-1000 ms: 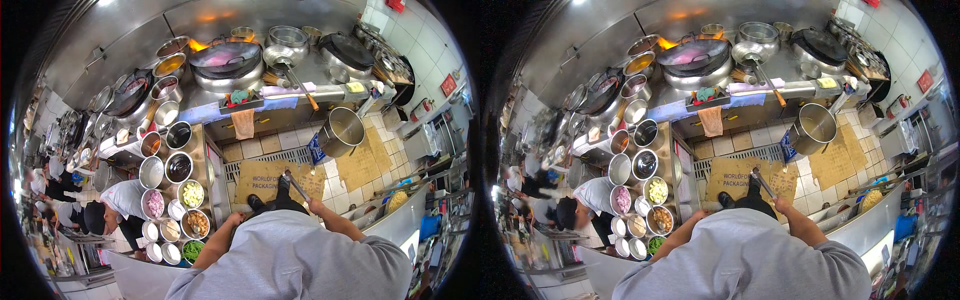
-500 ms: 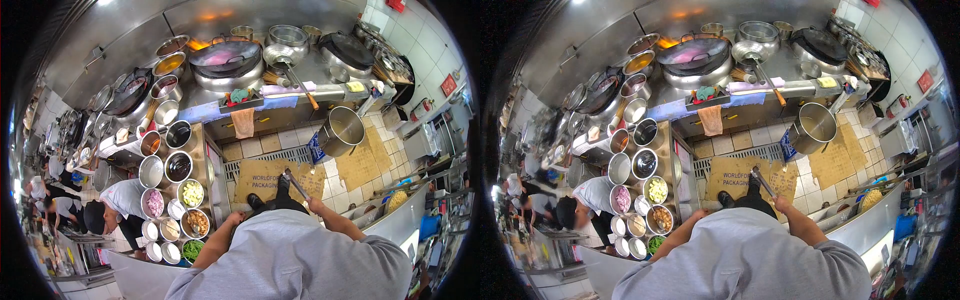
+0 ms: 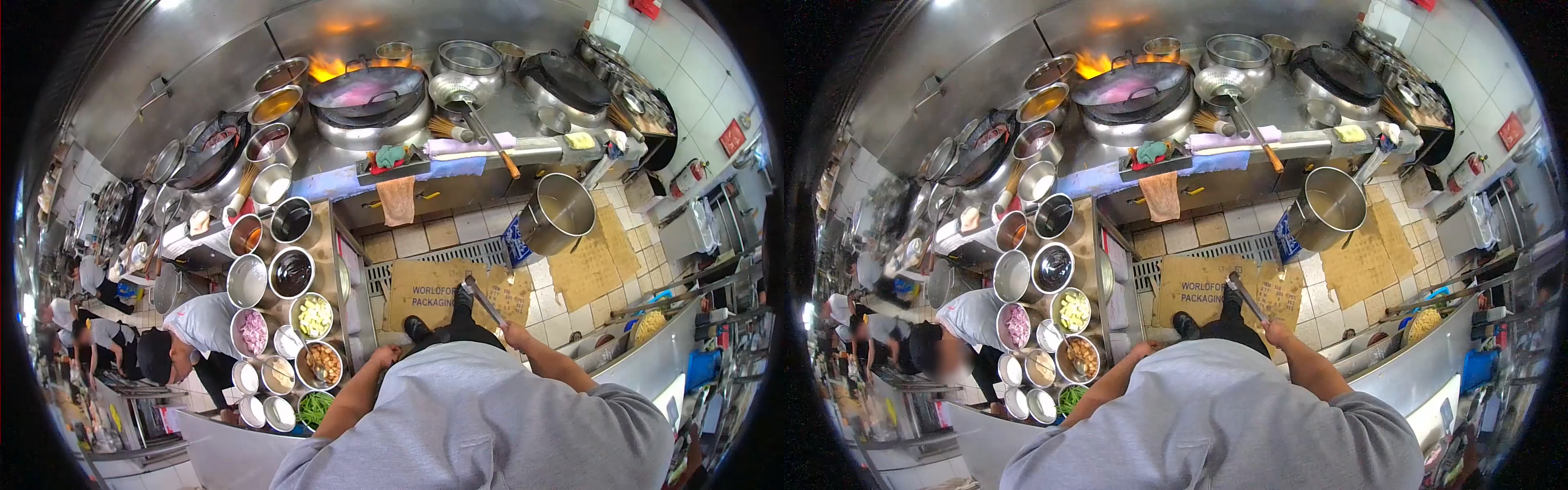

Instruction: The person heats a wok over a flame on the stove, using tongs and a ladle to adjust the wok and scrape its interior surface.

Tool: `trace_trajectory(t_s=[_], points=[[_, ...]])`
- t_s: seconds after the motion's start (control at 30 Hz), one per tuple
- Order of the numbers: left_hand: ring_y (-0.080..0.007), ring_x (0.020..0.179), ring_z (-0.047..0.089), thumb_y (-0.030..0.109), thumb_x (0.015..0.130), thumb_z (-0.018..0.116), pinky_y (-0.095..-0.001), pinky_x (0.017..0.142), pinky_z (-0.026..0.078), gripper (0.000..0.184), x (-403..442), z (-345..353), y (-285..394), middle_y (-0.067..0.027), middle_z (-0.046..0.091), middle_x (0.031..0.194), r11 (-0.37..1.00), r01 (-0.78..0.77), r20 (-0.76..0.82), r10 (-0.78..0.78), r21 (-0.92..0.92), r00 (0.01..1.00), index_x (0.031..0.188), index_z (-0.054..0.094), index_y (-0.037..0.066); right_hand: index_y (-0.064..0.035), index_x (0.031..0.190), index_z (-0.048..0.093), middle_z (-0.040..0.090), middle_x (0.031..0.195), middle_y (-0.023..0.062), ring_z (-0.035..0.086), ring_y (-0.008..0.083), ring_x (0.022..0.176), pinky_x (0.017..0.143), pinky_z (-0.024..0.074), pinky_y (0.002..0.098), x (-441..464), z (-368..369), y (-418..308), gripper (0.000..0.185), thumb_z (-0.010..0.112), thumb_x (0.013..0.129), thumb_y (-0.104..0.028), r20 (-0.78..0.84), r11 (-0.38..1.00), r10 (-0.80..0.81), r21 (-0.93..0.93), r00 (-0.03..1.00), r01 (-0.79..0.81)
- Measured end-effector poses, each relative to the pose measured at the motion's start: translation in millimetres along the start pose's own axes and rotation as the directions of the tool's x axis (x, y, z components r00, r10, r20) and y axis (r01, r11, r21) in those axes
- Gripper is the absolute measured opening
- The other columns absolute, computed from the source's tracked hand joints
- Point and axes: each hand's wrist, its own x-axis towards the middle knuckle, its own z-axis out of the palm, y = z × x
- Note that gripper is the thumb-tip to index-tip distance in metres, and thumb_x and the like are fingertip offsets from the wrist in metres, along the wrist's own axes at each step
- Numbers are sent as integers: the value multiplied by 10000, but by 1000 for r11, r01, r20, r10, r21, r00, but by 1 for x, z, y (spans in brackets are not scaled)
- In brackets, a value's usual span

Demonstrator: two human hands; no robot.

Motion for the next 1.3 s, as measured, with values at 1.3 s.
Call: trace_trajectory(t_s=[1.3], points=[[-272, 891, 509, 338, 763, 389, -337, 785, 390, 326, -15, -12, 14, -113, 546, 949, 990, -109, 4, 109, 88, 994, 912, 568, 109, 46, 956, 456, 547, 735, 212, 548, 284, 506, 449, 447, 361, 3, 0, -1, 415, 314, 836, -325, 44, 995, 11, -95, 999, -7]])
